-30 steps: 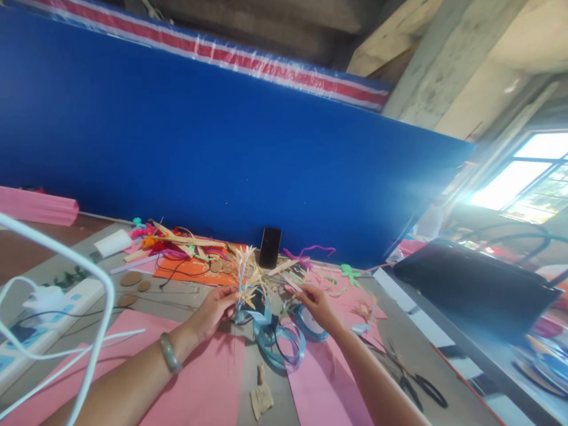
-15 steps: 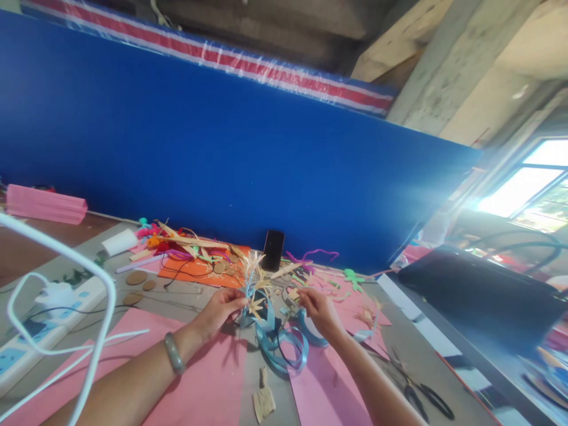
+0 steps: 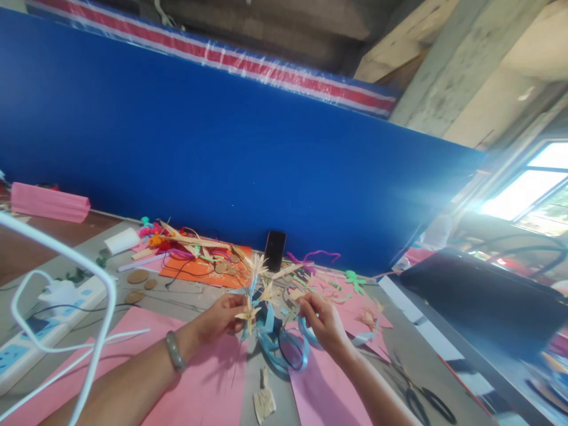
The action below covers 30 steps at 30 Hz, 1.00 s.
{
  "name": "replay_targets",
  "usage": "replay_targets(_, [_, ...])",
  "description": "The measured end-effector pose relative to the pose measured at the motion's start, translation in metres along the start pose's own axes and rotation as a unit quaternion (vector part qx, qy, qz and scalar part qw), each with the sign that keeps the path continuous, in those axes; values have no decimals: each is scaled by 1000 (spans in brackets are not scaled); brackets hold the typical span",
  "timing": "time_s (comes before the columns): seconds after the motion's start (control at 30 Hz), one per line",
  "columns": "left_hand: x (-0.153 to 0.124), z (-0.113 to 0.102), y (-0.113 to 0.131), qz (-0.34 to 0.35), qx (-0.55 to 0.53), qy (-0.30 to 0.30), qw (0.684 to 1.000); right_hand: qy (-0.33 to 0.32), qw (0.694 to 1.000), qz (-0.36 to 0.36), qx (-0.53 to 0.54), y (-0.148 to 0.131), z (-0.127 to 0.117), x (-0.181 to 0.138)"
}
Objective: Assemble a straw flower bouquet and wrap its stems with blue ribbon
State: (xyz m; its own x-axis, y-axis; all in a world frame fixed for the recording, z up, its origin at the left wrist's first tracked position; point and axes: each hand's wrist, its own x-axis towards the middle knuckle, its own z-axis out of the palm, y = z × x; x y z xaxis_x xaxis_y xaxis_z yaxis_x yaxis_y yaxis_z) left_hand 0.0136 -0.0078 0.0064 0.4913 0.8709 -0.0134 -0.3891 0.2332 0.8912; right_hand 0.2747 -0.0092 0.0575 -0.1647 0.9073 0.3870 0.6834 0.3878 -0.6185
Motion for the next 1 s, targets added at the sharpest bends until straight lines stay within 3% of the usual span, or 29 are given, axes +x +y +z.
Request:
replay_targets(0.27, [-7,4,10,-7,17,-21,1000,-11,999,17,45,-14,-10,-26])
replay_targets(0.47, [-5,4,8,-18,19,12,1000,-67,995,53,61,-16,-21,-44])
replay_targets(0.87, [6,-10,1,-13,-17,47,999,96,985,80,116,2,-62,-64])
replay_targets(1.0, [8,-16,6,31,-11,73,997,98,979,71,166,4,-65,-61])
